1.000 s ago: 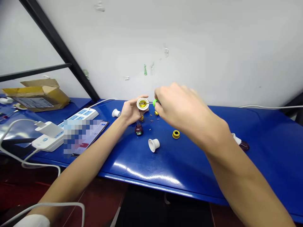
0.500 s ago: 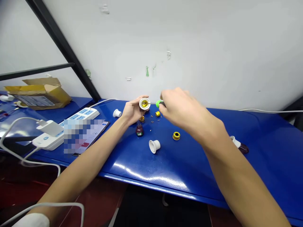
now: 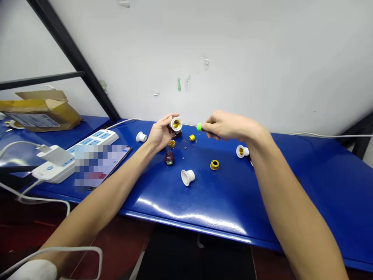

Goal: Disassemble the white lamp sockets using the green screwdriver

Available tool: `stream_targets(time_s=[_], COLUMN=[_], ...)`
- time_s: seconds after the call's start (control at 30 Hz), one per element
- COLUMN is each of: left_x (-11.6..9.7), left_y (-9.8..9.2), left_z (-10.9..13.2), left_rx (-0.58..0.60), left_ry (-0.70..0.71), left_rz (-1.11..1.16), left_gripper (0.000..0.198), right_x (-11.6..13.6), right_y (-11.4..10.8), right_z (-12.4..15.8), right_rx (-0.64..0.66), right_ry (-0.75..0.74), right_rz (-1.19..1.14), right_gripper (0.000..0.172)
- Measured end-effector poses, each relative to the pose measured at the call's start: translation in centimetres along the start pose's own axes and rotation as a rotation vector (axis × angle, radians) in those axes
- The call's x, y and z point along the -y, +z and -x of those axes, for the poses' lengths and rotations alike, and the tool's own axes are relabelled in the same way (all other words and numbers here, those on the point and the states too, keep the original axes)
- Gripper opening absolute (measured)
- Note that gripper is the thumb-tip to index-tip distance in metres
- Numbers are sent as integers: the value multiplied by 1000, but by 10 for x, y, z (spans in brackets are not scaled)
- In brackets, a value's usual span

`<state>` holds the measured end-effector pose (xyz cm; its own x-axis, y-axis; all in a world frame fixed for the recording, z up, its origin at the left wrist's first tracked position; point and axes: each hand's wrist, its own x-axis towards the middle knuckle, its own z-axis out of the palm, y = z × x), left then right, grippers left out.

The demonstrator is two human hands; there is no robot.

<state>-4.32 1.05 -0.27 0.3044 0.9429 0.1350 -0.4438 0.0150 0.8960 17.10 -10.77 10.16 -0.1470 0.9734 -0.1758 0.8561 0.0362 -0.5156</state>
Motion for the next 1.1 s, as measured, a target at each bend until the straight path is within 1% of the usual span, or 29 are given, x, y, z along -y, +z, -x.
stream_targets(time_s=[0.07, 0.17, 0.2, 0.23, 0.27, 0.3, 0.37, 0.4, 0.43, 0.53, 0.6, 0.67, 0.77, 0.83, 1.0, 1.1], left_x=[0, 0, 0, 0, 0, 0, 0, 0, -1, -1, -2, -3, -3, -4, -4, -5], left_y=[-1, -1, 0, 0, 0, -1, -3, -5, -6, -11, -12, -10, -8, -7, -8, -9], left_z=[-1, -2, -2, -2, -2, -3, -4, -5, -6, -8, -8, -7, -5, -4, -5, -6], left_rx=[-16, -30, -31, -32, -35, -41, -48, -46, -41, -27, -32, -32, -18, -15, -14, -27], left_ry=[-8, -26, -32, -36, -36, -34, -30, -27, -25, -25, -32, -38, -42, -44, -31, -28], left_rz=[2, 4, 8, 14, 21, 28, 37, 40, 43, 38, 18, -9, -20, -14, -17, -17], left_gripper=[12, 12, 12, 12, 12, 12, 12, 12, 13, 16, 16, 15, 17, 17, 15, 15], right_x=[-2, 0, 2, 5, 8, 12, 18, 20, 22, 21, 20, 20, 22, 23, 25, 26], right_y=[1, 8, 11, 15, 19, 22, 28, 29, 30, 30, 29, 28, 28, 28, 30, 32], right_z=[-4, -8, -9, -8, -7, -5, 0, 1, 2, 2, 2, 5, 11, 14, 16, 18], right_rx=[-81, -252, -301, -323, -313, -272, -172, -151, -157, -244, -294, -324, -268, -240, -340, -299], right_ry=[-39, -62, -59, -55, -46, -41, -38, -38, -41, -76, -103, -102, -97, -90, -105, -119], right_rz=[92, 247, 298, 349, 395, 433, 494, 521, 544, 547, 519, 523, 590, 595, 541, 596], right_gripper=[35, 15, 18, 21, 21, 19, 27, 31, 32, 24, 21, 21, 26, 27, 24, 23])
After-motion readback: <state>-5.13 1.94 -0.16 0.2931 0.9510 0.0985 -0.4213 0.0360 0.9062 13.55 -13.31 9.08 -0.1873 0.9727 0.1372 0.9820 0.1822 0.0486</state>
